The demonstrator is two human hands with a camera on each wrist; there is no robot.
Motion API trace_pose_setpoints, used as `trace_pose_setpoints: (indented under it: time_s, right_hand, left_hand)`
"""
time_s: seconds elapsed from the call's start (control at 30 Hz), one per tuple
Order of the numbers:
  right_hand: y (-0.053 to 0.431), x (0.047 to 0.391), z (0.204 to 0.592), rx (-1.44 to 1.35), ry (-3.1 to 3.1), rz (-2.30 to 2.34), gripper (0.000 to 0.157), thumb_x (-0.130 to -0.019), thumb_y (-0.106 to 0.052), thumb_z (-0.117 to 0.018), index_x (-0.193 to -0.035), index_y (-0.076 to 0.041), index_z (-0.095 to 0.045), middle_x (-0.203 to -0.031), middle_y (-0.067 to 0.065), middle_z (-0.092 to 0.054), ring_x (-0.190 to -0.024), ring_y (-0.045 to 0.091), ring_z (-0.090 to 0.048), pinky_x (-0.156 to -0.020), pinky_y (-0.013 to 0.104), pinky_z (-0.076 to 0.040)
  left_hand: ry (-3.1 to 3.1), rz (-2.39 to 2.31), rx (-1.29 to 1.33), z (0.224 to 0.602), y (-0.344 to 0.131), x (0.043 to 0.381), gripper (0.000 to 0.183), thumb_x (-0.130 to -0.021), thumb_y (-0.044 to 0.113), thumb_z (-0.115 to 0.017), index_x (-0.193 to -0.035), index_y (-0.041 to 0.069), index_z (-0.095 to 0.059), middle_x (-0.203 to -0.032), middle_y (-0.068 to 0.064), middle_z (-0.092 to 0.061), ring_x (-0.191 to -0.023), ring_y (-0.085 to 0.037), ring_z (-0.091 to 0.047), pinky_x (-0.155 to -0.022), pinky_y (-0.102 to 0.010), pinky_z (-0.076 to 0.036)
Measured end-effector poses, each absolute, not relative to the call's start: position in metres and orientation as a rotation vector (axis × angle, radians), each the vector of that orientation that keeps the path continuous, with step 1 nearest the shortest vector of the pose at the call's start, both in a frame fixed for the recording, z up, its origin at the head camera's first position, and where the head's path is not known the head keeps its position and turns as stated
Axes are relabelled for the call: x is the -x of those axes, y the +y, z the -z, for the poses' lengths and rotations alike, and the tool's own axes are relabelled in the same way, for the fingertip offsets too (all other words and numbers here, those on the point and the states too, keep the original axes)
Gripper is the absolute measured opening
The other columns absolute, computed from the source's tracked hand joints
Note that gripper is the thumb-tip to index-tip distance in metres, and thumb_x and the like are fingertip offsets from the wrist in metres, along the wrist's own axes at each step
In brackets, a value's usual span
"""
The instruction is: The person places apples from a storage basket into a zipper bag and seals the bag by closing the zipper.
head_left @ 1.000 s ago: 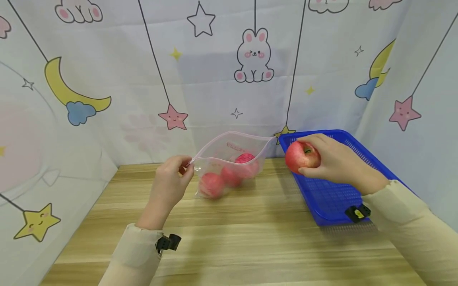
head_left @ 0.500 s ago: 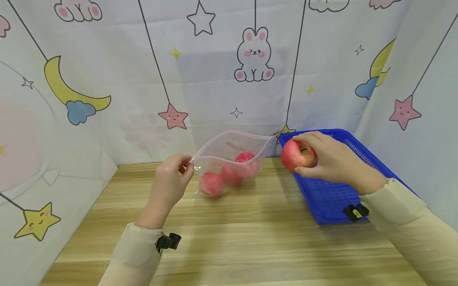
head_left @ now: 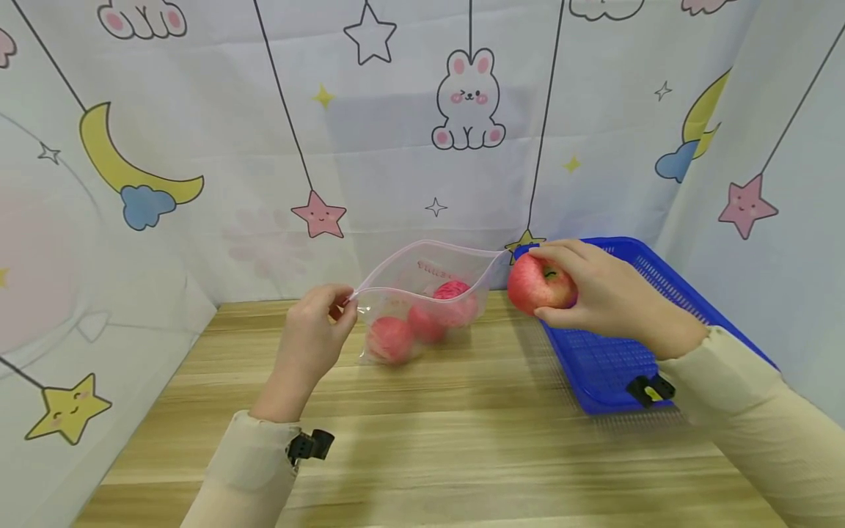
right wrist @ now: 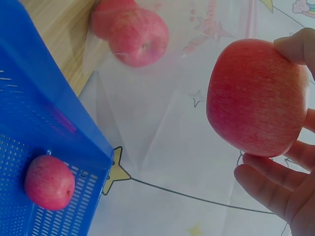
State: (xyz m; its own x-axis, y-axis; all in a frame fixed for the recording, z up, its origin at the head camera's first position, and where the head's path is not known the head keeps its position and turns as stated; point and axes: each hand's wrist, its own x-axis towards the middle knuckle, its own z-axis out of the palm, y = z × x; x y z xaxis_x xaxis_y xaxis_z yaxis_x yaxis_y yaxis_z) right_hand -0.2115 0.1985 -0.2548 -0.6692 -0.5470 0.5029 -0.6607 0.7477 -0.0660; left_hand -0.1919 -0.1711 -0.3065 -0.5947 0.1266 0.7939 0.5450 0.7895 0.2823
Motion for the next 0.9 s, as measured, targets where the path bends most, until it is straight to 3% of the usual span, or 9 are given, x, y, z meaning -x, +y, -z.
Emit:
trace_pose_setpoints:
  time_s: [0.9]
  right_hand:
    - [0.178,0.208,0.250,-1.021,-2.440,-0.351,0.069,-0.068,-0.034,-0.079,-0.130,-0.017,-0.054,-0.129,0.005,-0.054,-0.115,0.026,-0.053,-0.087,0.043,-0.050]
  left_hand:
    - [-2.141,0.642,0.519,0.308,-0.172,0.194,0.010,-0.080,-0.001,-0.069,-0.089,-0.002,-0.065,-0.077,-0.014,-0.065,-0.065,-0.022,-0.062,-0.055,-0.033,-0.052]
